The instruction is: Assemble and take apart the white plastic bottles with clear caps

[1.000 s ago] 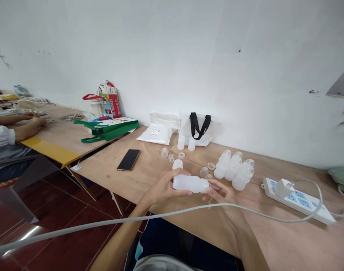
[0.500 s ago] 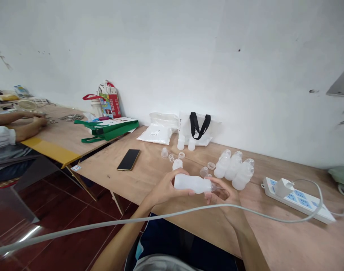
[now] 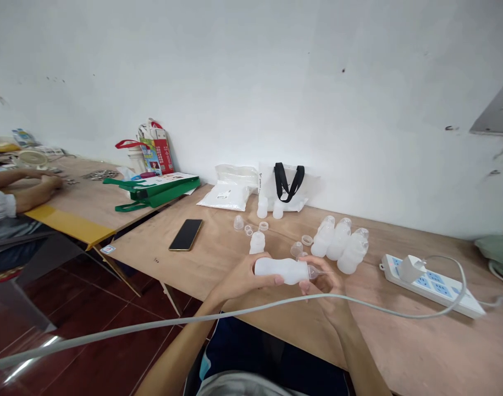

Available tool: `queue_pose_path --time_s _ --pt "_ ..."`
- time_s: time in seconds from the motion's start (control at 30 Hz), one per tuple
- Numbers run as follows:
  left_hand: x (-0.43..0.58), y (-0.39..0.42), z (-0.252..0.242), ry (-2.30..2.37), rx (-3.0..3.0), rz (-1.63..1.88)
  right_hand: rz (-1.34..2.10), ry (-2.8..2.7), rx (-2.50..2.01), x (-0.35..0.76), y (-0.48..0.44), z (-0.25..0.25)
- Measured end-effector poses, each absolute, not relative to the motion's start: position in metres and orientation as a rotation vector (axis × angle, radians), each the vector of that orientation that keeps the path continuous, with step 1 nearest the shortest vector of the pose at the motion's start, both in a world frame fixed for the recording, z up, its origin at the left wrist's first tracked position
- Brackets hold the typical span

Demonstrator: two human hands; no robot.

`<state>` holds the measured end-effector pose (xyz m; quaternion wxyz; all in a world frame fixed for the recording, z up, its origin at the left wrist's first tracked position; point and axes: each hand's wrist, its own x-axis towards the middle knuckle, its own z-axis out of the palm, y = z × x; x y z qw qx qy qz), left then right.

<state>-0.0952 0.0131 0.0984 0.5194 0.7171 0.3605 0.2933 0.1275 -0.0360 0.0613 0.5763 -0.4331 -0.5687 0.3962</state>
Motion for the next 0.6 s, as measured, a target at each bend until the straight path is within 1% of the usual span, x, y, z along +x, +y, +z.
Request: queue_pose_path --time_s 0.17,0.33,0.47,0.6 --pt "-0.095 0.014 0.099 0.942 1.868 0.833 0.954 -1.302 -1.044 0.128 -0.036 0.061" --pt "-0.090 0.009 0.099 0.999 1.927 0.852 0.952 -1.279 -1.022 0.127 -0.035 0.063" --pt "-0.088 0.003 0.102 0.892 1.943 0.655 0.819 -1.342 -0.983 0.128 -0.033 0.056" --pt "-0.086 -0.001 0.107 0.669 1.854 0.420 0.677 -1.576 -0.972 0.131 -0.029 0.047"
